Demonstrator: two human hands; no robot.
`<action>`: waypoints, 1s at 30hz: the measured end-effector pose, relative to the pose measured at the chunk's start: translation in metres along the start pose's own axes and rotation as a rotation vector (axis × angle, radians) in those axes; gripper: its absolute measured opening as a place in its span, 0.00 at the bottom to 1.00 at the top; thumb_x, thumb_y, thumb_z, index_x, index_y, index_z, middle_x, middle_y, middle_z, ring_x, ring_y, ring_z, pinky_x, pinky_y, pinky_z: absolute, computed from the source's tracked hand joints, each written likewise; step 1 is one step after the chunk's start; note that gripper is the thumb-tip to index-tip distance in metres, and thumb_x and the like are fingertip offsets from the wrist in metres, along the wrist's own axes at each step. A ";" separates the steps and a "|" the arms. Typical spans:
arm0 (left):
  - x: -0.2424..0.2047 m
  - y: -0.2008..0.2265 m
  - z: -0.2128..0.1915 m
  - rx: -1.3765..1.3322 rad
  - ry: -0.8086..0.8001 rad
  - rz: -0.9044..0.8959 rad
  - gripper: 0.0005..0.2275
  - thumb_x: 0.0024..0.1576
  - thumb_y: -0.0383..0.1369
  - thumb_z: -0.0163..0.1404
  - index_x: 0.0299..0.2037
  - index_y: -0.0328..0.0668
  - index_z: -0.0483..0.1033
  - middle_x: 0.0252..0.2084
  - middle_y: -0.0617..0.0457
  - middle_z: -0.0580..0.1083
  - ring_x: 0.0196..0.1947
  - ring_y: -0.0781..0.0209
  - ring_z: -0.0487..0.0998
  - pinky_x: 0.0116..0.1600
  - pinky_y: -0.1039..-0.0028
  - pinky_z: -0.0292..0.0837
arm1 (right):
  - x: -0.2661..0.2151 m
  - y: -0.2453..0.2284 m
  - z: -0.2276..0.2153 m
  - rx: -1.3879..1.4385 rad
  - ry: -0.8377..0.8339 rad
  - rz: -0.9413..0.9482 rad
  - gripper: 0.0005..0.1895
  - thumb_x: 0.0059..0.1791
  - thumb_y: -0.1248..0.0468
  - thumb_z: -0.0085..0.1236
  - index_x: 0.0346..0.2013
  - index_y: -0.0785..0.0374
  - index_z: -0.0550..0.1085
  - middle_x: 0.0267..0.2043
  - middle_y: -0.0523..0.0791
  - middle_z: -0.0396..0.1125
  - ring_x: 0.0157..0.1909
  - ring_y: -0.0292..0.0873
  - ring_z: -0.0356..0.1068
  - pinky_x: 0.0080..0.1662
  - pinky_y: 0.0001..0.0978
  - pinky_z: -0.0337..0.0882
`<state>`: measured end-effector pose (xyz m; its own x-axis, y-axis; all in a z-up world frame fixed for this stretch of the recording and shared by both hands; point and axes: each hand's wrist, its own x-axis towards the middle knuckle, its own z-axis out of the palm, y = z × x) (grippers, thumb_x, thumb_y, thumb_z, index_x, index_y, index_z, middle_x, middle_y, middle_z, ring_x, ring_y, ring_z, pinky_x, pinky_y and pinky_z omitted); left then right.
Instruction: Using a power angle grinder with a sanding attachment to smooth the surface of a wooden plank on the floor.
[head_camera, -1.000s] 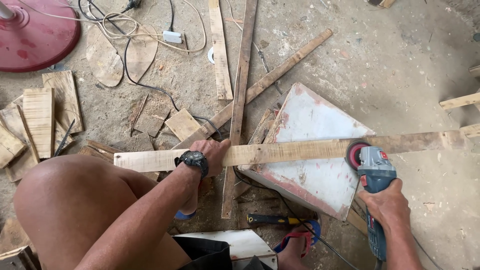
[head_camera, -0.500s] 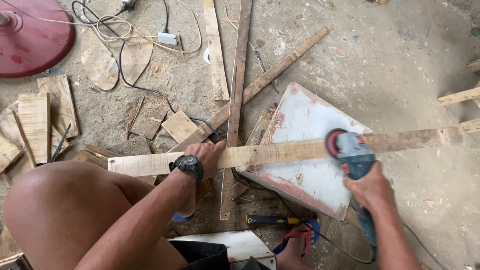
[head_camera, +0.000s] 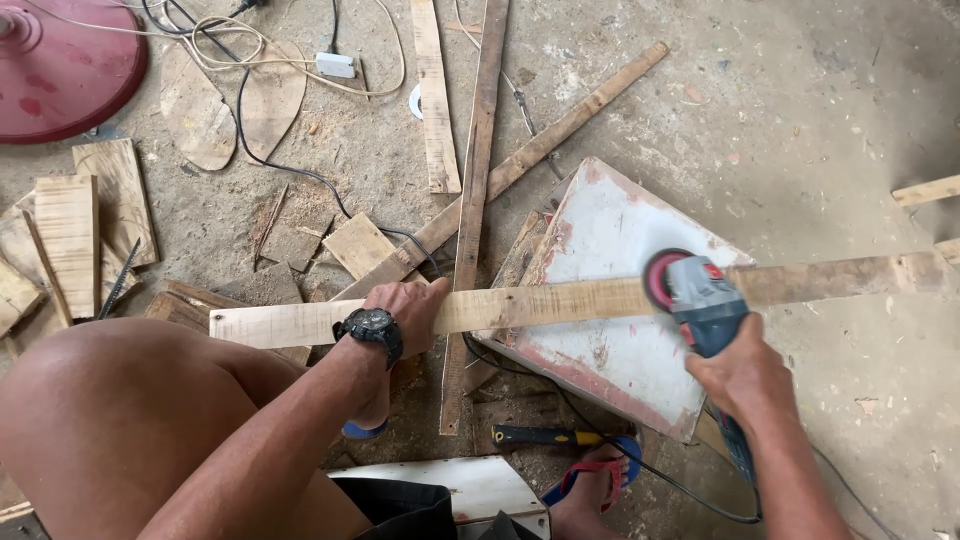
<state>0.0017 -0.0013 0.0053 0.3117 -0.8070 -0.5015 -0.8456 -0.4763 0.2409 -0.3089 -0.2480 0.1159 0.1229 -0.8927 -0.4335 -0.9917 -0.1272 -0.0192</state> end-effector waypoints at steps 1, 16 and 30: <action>0.001 0.000 0.000 0.008 0.010 0.001 0.09 0.59 0.28 0.51 0.48 0.46 0.67 0.34 0.51 0.78 0.23 0.59 0.78 0.23 0.72 0.77 | -0.002 -0.003 0.005 -0.049 0.004 -0.087 0.40 0.43 0.62 0.69 0.63 0.68 0.57 0.41 0.55 0.71 0.32 0.55 0.77 0.34 0.46 0.80; -0.004 0.002 -0.005 -0.001 0.023 -0.008 0.08 0.59 0.29 0.52 0.45 0.47 0.67 0.35 0.52 0.78 0.25 0.58 0.79 0.26 0.71 0.79 | 0.023 0.038 -0.016 0.164 0.073 0.126 0.34 0.47 0.65 0.66 0.61 0.67 0.58 0.37 0.57 0.70 0.28 0.57 0.74 0.33 0.50 0.77; -0.007 0.006 -0.012 -0.017 0.007 -0.023 0.11 0.56 0.29 0.55 0.45 0.48 0.68 0.36 0.52 0.79 0.28 0.57 0.81 0.30 0.69 0.81 | 0.027 0.062 -0.011 0.225 0.071 0.139 0.35 0.46 0.65 0.67 0.62 0.67 0.58 0.39 0.58 0.69 0.32 0.59 0.74 0.38 0.55 0.77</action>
<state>-0.0002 -0.0023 0.0205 0.3339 -0.7982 -0.5014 -0.8309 -0.5004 0.2432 -0.3667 -0.2849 0.1125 -0.0203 -0.9238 -0.3823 -0.9817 0.0909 -0.1674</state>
